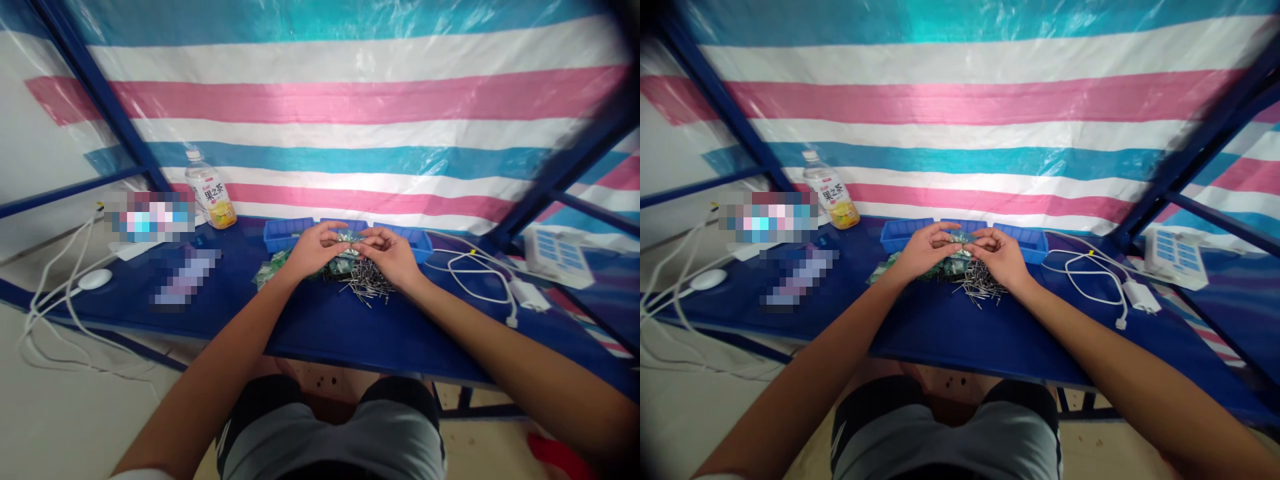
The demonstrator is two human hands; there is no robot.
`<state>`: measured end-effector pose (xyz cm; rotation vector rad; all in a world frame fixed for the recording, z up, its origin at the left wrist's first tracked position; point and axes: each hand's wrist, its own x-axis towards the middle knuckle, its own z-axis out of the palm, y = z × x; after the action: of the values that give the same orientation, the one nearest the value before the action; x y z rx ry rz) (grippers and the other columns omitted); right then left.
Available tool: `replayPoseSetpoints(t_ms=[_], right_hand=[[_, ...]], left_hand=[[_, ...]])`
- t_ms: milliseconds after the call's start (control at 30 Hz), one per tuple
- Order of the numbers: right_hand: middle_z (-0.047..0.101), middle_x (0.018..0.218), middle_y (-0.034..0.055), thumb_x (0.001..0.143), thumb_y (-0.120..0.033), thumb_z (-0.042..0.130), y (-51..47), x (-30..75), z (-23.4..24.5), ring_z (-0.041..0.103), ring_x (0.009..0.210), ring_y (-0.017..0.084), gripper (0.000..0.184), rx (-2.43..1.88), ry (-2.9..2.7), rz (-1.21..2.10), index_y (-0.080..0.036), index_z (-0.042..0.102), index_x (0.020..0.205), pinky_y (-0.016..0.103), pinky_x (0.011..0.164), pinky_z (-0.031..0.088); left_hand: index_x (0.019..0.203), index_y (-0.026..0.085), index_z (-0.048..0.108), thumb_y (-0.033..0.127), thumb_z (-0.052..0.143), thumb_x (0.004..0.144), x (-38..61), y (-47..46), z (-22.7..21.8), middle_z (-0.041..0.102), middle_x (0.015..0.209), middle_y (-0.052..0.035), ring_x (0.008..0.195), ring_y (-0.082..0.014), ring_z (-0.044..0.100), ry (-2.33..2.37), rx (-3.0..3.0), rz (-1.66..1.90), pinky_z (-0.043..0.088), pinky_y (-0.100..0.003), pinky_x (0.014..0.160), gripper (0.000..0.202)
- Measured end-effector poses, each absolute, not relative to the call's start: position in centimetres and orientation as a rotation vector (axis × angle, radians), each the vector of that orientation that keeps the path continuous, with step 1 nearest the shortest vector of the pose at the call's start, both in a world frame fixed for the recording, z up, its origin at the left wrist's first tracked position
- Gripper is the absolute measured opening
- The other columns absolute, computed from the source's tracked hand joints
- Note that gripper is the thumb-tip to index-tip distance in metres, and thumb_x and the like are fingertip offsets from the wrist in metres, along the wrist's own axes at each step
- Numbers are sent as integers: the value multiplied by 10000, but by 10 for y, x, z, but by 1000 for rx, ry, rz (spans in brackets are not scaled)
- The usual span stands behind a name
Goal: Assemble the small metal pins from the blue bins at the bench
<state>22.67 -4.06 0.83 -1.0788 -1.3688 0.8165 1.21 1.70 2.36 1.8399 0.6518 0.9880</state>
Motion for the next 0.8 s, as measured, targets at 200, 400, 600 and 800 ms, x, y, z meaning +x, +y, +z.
replayPoseSetpoints(t_ms=[200, 400, 600, 800], right_hand=[[777, 912, 29, 804, -429, 853, -41, 225, 5, 767, 878, 235, 446, -1022, -1415, 852, -264, 685, 1184, 466, 916, 647], [795, 986, 51, 805, -396, 856, -42, 224, 7, 777, 959, 257, 431, -1033, -1409, 855, -277, 681, 1180, 481, 954, 645], [790, 936, 34, 773, -466, 893, -41, 224, 4, 767, 880, 237, 408, -1020, -1414, 867, -274, 681, 1065, 478, 910, 652], [755, 893, 30, 792, -476, 870, -38, 225, 4, 730, 784, 220, 383, -1049, -1352, 773, -270, 673, 1047, 469, 843, 660]], left_hand=[[1331, 230, 649, 324, 793, 893, 14, 16, 20, 768, 1040, -85, 926, -228, 762, 673, 1932, 1052, 627, -398, 848, 470], [1332, 230, 624, 301, 780, 893, 14, 15, 23, 776, 1097, -102, 990, -250, 768, 601, 1905, 1040, 634, -438, 925, 471], [1453, 211, 554, 299, 779, 890, 13, 15, 24, 760, 1059, -95, 939, -226, 759, 618, 1890, 1045, 638, -402, 888, 613], [1310, 227, 672, 301, 794, 903, 16, 14, 23, 739, 1199, -128, 1057, -248, 745, 709, 1979, 1194, 649, -411, 898, 431]])
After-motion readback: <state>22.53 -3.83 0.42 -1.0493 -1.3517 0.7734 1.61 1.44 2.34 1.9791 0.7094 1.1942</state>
